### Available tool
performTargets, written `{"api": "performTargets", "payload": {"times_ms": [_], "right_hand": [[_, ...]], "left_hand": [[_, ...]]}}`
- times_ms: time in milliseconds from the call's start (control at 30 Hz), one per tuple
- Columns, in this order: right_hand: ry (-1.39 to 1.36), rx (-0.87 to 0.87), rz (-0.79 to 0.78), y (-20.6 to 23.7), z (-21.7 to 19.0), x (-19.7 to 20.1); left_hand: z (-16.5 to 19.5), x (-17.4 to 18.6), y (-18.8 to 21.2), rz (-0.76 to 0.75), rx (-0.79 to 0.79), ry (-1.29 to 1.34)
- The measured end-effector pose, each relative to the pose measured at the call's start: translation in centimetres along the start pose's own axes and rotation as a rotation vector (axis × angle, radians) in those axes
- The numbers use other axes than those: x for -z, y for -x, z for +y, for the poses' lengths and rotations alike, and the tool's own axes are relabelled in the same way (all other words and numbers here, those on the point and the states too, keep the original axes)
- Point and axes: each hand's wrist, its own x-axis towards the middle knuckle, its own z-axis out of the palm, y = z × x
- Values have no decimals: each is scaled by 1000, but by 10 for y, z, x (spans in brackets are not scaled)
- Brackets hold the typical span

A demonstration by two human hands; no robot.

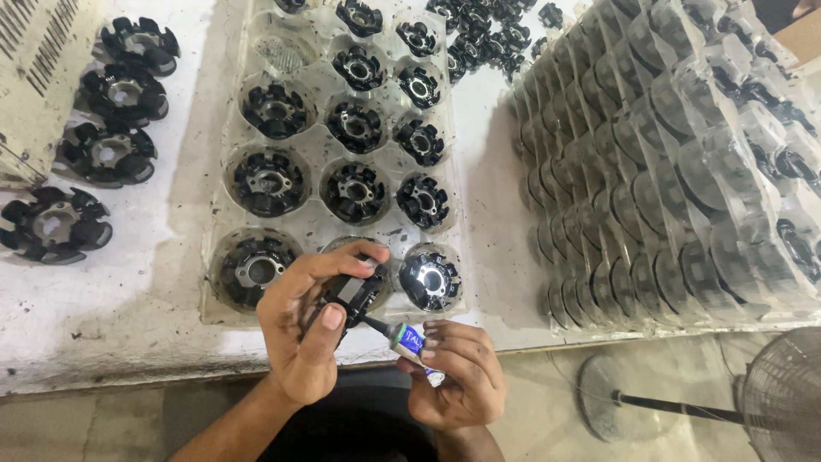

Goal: The person sits at a workbench and applies adhesive from a small tube to black plastic rotor-like parts, rotating each part by hand to reach the surfaces. They place the treated parts into a molded plastic tray and pick up the next part, occasionally wiping the tube with a cloth.

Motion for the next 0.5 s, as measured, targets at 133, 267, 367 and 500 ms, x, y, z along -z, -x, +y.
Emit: {"api": "performTargets", "payload": {"times_ms": [133, 267, 367, 500], "right_hand": [[-7, 1, 19, 1, 0, -1], [-9, -17, 1, 2, 0, -1], [-19, -26, 2, 3, 1, 0], [-39, -48, 23, 5, 6, -1]], "left_hand": [[-1, 0, 1, 24, 19, 8], [-4, 0, 1, 57, 37, 28], [-6, -1, 0, 79, 49, 175], [-4, -4, 3, 194, 124, 462]]}}
